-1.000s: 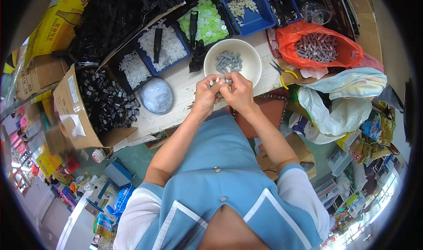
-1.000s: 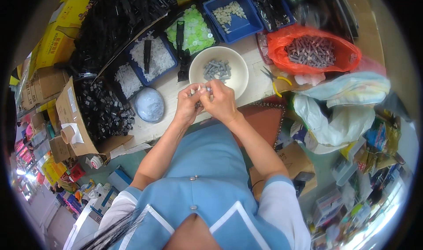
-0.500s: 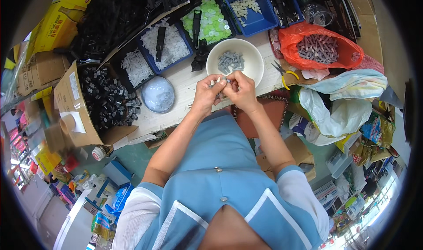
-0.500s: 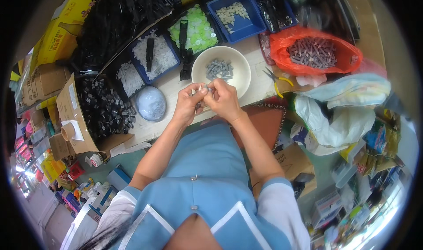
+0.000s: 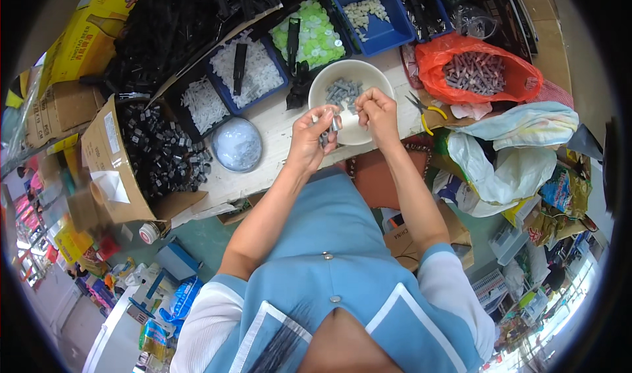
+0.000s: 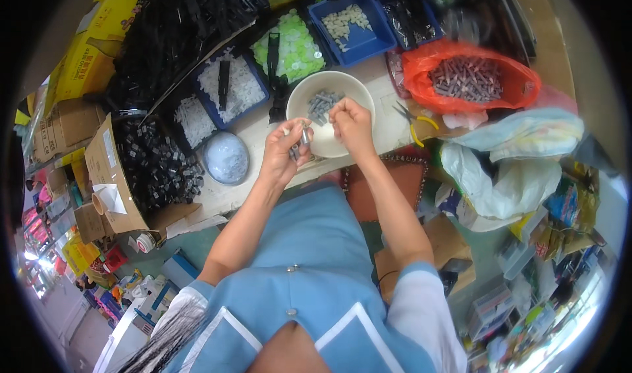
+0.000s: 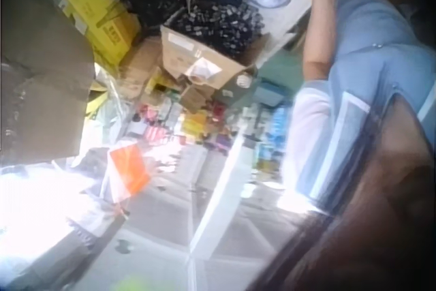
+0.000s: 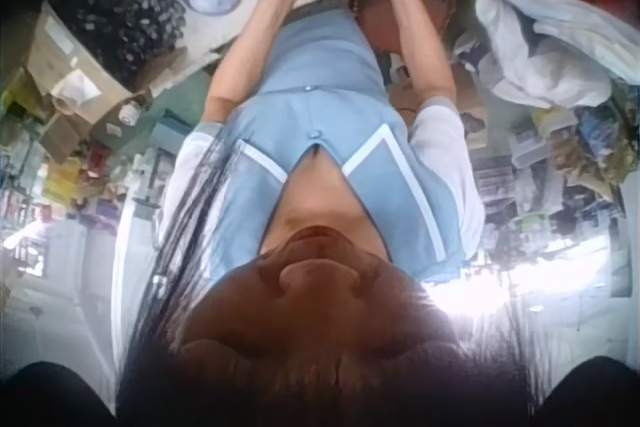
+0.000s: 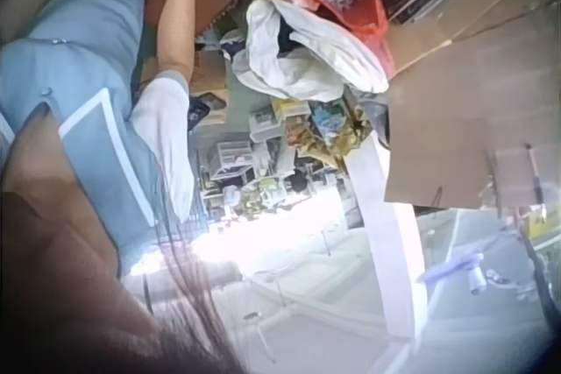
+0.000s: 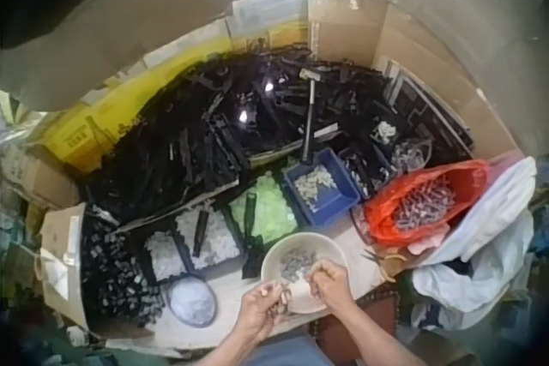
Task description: The person assembles components by inserting small white pieces into grey plastic parts and placing them into a bowl. They then tie up a plastic bag of parts, set it aside, and place the bowl on the workbench.
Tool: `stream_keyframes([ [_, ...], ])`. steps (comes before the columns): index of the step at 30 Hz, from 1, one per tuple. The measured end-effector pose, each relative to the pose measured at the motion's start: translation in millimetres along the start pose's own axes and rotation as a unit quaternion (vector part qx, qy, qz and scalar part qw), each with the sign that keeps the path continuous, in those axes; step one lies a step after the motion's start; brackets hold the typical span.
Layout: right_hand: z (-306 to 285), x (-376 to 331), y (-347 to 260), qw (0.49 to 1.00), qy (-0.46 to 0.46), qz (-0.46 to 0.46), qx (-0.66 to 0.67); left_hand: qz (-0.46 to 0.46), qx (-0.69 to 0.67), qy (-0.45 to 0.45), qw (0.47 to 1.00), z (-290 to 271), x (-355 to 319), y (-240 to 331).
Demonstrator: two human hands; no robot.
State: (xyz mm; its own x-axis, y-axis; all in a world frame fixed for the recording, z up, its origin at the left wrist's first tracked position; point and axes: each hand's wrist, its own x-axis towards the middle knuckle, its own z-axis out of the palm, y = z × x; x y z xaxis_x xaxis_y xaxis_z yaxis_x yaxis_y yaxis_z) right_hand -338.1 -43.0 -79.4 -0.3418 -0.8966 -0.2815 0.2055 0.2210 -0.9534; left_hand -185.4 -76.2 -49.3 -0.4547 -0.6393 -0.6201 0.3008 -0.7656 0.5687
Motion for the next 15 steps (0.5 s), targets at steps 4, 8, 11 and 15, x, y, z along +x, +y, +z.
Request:
stream_keyframes([
  [4, -0.1, -7.5, -16.4, 0.969, -0.070, 0.114, 0.210, -0.025, -0.088, -0.083, 0.992, -9.0, 4.0, -1.0],
  [8, -1.2, -12.0, -25.4, 0.955, -0.099, 0.152, 0.236, -0.031, -0.123, -0.127, 0.984, -13.9, 3.8, -0.9],
  [11, -1.8, -14.6, -35.6, 0.940, -0.102, 0.157, 0.286, -0.035, -0.137, -0.131, 0.981, -19.6, 6.2, -0.2],
  [15, -11.5, -17.6, -39.2, 0.927, -0.131, 0.159, 0.313, -0.029, -0.143, -0.155, 0.977, -22.8, 7.0, -0.6],
])
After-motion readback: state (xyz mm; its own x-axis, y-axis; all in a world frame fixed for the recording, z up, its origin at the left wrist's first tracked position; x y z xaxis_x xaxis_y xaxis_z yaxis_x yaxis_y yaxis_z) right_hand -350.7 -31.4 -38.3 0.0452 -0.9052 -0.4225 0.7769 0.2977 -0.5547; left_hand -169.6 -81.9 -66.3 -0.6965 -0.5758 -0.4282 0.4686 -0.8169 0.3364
